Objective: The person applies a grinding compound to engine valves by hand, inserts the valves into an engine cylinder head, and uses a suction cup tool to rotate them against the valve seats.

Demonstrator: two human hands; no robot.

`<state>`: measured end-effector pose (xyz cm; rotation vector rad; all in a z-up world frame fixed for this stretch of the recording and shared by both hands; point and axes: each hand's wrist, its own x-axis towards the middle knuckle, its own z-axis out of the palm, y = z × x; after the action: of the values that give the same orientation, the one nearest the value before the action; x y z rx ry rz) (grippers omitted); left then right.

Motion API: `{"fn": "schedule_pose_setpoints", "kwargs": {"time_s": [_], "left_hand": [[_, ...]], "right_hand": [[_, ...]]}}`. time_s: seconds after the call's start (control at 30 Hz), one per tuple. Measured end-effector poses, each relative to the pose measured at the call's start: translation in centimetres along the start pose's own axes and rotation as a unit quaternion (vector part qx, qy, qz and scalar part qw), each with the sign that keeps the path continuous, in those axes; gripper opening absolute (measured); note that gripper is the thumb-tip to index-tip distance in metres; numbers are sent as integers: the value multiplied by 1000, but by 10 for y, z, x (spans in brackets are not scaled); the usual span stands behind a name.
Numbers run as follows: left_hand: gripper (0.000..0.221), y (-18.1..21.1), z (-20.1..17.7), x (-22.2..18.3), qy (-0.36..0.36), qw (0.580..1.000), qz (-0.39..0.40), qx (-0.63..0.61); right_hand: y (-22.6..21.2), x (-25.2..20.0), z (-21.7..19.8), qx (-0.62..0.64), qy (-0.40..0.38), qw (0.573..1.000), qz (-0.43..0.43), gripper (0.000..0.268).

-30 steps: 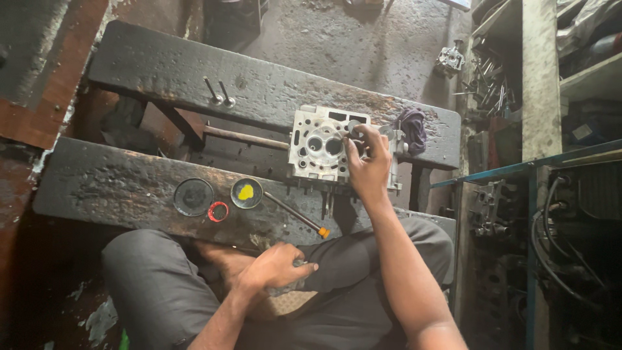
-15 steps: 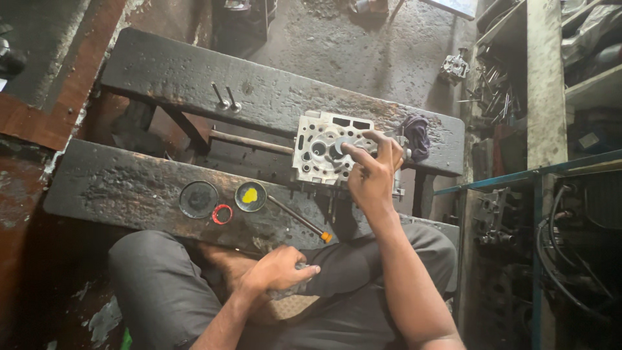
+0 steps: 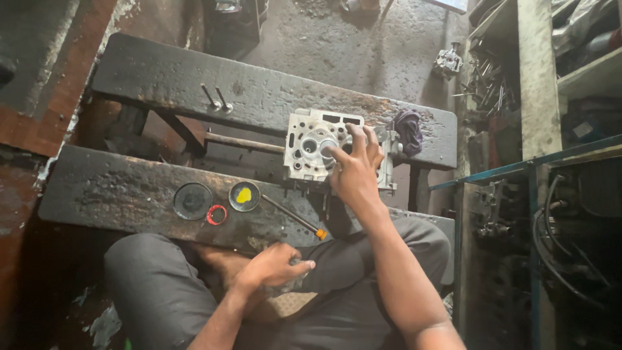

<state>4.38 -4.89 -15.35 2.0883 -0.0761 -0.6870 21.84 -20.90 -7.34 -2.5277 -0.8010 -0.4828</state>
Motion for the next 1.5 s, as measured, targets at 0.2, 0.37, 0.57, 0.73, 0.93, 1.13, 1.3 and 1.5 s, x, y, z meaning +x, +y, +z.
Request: {"fn": "schedule_pose_setpoints", "kwargs": {"time_s": [0.2, 0.37, 0.57, 0.73, 0.93, 1.13, 1.3, 1.5], "left_hand": [[46, 1, -25, -31, 204, 943, 262, -18], [19, -11, -26, -25, 277, 834, 116, -463], [12, -23, -14, -24, 371, 835, 104, -392], [11, -14, -17, -20, 382, 832, 167, -365], [18, -7, -17, -24, 482, 852, 169, -115], [20, -2, -10, -12, 521, 839, 151, -47], [30, -4, -1, -9, 471, 866, 164, -34], [20, -3, 11, 0, 452, 874, 141, -112]], "right_hand": [[-23, -17, -18, 183, -128, 971, -82, 37], [-58, -28, -16, 343, -319, 875, -122, 50], [-62, -30, -12, 287, -356, 885, -85, 21], [-58, -23, -17, 347, -241, 893, -157, 25], [-60, -26, -18, 324, -529, 778, 102, 19], [-53, -29, -10, 506, -335, 787, -111, 30], [-47, -33, -14, 657, -348, 649, 161, 19], [-15, -24, -25, 143, -155, 977, 32, 25]]}}
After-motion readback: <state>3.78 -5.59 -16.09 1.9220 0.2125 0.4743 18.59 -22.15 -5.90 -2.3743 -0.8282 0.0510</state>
